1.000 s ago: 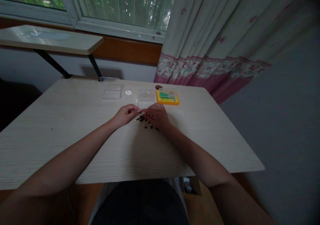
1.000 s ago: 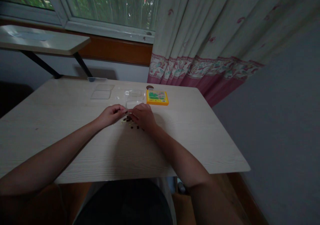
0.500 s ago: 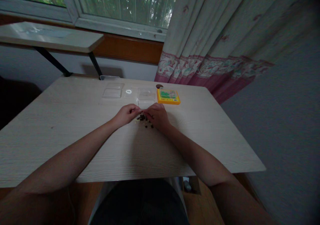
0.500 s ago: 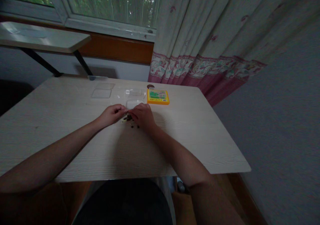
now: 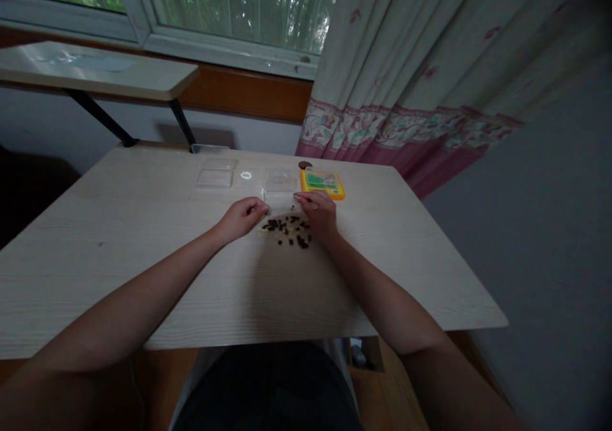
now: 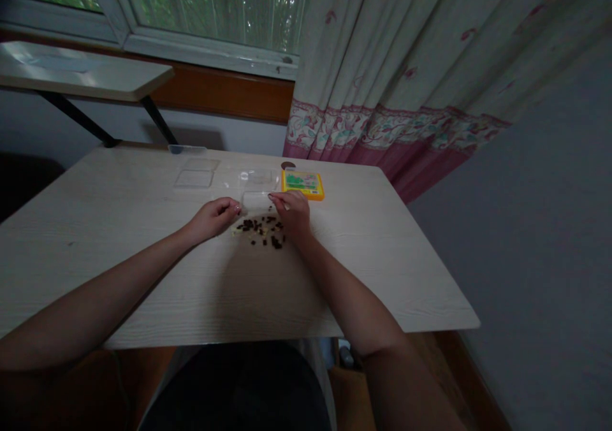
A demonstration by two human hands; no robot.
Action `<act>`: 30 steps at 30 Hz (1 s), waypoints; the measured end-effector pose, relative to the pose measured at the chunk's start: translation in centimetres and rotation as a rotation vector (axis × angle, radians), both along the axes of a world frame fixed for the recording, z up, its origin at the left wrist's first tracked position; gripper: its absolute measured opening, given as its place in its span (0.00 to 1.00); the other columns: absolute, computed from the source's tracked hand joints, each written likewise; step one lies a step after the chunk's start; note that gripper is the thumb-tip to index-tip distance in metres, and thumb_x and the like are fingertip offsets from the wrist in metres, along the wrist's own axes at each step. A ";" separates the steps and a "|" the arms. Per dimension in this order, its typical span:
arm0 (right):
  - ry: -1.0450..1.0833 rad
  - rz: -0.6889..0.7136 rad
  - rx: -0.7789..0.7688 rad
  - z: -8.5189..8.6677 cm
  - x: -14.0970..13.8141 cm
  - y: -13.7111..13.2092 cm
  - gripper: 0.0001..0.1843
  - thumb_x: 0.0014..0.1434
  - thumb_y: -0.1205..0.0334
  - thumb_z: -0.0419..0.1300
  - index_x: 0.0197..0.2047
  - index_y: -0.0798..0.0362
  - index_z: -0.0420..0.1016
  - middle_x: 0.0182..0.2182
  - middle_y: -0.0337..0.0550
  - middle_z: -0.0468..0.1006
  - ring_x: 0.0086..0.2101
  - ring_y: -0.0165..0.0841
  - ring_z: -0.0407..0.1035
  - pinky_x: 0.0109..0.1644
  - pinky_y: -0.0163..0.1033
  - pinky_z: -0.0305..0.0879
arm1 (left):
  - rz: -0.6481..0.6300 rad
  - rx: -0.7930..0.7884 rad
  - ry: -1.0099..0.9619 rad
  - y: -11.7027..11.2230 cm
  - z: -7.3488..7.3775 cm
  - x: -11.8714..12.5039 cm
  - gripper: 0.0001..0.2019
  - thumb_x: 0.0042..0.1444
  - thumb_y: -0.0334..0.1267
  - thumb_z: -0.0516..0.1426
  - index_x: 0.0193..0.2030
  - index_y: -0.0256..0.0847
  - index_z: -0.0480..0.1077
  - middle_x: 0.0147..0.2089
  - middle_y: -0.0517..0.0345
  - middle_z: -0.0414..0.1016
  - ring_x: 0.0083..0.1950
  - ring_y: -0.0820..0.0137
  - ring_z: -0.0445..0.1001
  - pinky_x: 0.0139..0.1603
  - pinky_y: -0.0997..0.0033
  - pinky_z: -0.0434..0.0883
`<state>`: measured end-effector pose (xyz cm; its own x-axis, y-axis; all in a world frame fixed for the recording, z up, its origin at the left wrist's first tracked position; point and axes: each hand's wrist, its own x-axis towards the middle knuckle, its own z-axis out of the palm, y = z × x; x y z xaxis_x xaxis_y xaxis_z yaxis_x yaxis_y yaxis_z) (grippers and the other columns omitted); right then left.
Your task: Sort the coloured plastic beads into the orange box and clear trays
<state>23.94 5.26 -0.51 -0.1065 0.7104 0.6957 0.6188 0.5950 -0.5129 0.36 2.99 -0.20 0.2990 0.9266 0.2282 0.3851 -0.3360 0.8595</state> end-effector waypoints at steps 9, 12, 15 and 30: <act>-0.059 -0.049 -0.024 -1.4 0.5 1.4 0.09 0.62 0.57 0.62 0.36 0.49 0.83 0.33 0.44 0.81 0.38 0.38 0.72 0.48 0.46 0.65 | 0.011 -0.067 -0.085 -0.3 0.3 0.1 0.19 0.58 0.54 0.55 0.34 0.38 0.69 0.25 0.61 0.68 0.26 0.74 0.62 0.27 0.75 0.58; -0.075 -0.040 -0.025 -1.5 0.5 1.4 0.09 0.63 0.58 0.61 0.38 0.49 0.83 0.34 0.43 0.81 0.38 0.37 0.71 0.48 0.45 0.65 | 0.000 -0.166 -0.181 -0.3 0.3 0.2 0.19 0.56 0.54 0.58 0.35 0.37 0.69 0.27 0.59 0.73 0.24 0.76 0.61 0.26 0.76 0.56; -0.092 -0.042 -0.038 -1.5 0.5 1.4 0.10 0.64 0.58 0.60 0.39 0.49 0.83 0.35 0.44 0.81 0.39 0.37 0.71 0.49 0.45 0.65 | 0.033 -0.217 -0.266 -0.1 0.2 0.2 0.19 0.54 0.54 0.60 0.35 0.37 0.70 0.30 0.56 0.78 0.23 0.76 0.62 0.26 0.76 0.58; -0.055 -0.018 -0.040 -1.5 0.4 1.3 0.15 0.66 0.55 0.56 0.40 0.51 0.82 0.36 0.47 0.81 0.39 0.38 0.71 0.49 0.46 0.65 | 0.171 -0.214 -0.477 0.7 -0.4 -0.1 0.22 0.44 0.50 0.68 0.40 0.36 0.76 0.36 0.51 0.81 0.35 0.69 0.76 0.37 0.70 0.69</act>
<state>24.36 6.58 -2.05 -0.1302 0.7395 0.6605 0.6572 0.5631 -0.5009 0.29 3.68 -0.58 0.0500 0.9934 0.1029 -0.0300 -0.1015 0.9944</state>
